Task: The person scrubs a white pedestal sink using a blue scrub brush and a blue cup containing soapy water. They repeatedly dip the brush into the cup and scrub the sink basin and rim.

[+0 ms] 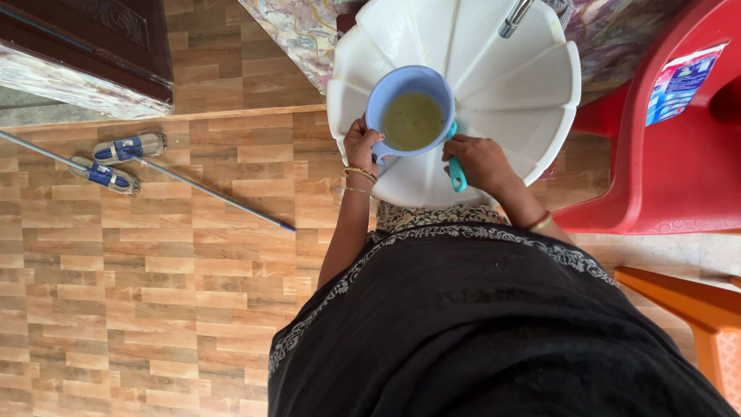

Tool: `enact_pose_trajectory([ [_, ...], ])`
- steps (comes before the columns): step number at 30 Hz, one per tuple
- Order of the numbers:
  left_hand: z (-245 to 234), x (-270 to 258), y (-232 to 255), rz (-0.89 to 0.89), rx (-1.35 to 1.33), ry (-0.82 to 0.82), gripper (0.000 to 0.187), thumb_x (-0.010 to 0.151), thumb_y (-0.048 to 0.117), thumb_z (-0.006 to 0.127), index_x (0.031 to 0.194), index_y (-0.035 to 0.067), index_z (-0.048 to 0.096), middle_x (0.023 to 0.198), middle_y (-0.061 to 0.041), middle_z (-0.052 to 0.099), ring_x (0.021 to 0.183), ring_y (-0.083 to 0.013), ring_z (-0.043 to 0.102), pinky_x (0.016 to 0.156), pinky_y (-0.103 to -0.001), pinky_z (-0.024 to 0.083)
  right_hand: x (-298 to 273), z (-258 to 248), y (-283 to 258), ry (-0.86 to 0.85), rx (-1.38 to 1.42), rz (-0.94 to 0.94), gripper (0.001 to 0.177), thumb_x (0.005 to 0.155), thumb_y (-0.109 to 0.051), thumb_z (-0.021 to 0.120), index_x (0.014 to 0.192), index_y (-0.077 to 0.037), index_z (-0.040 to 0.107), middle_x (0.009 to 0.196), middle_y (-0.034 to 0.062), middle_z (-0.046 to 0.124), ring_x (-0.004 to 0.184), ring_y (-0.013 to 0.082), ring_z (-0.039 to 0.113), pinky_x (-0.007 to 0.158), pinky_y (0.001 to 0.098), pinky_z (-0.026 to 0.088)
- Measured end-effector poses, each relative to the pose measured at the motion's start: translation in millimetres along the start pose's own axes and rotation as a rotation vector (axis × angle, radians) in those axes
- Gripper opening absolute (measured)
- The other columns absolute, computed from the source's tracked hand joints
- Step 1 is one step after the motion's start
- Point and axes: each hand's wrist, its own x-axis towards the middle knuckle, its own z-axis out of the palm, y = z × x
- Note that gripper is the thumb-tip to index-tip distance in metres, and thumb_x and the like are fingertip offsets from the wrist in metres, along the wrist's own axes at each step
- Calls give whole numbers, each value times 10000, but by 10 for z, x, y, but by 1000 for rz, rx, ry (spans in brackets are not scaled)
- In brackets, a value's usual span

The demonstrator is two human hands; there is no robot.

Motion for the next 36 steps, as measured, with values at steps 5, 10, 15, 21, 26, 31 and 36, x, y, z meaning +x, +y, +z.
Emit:
enact_pose_trajectory([
  [5, -12, 2, 26, 2, -30, 82, 165, 714, -69, 621, 845, 31, 617, 720, -54, 625, 483, -130, 542, 327, -290, 431, -31, 36, 15, -74, 5, -48, 237, 806, -309, 822, 903, -121, 716, 952, 17, 748, 781, 247, 733, 715, 381, 584],
  [10, -174, -22, 237, 143, -130, 33, 166, 728, -94, 625, 820, 34, 572, 732, -90, 636, 515, -157, 562, 361, -316, 441, -342, -248, -183, -158, 359, -186, 183, 789, -260, 813, 880, -128, 724, 898, 24, 748, 777, 225, 752, 700, 347, 596],
  [15, -226, -228, 729, 316, -239, 40, 185, 747, -129, 614, 881, -9, 569, 837, -140, 649, 665, -189, 603, 609, -341, 544, -8, 124, -42, 165, 143, -61, 113, 818, -51, 784, 909, -70, 720, 996, 89, 750, 783, 286, 730, 721, 359, 585],
  [21, -123, -697, 1236, 294, -206, 177, 169, 685, -75, 596, 791, 40, 533, 731, -92, 605, 472, -151, 518, 343, -293, 427, -98, 191, -276, 126, 839, -204, 90, 914, -80, 769, 914, -97, 680, 961, 76, 735, 925, 232, 760, 770, 340, 619],
  [26, -327, -853, 1335, 345, -177, 232, 174, 702, -84, 595, 791, 34, 504, 753, -93, 587, 531, -155, 520, 394, -299, 440, 177, 382, -186, 199, 313, -2, 98, 859, -35, 781, 863, -77, 693, 951, 88, 740, 766, 220, 743, 663, 317, 622],
  [31, -435, -856, 1355, 338, -167, 224, 177, 726, -100, 602, 830, 7, 508, 814, -95, 591, 649, -151, 556, 558, -283, 497, 268, 325, -320, 238, 441, -53, 119, 851, -52, 798, 881, -45, 683, 933, 103, 722, 803, 252, 730, 707, 362, 597],
  [36, -339, -911, 1426, 338, -89, 185, 136, 707, -71, 583, 780, 22, 515, 772, -92, 600, 559, -148, 524, 425, -291, 460, 234, 436, -562, 209, 778, -230, 146, 844, -66, 799, 931, -54, 683, 999, 102, 720, 919, 240, 739, 794, 356, 609],
])
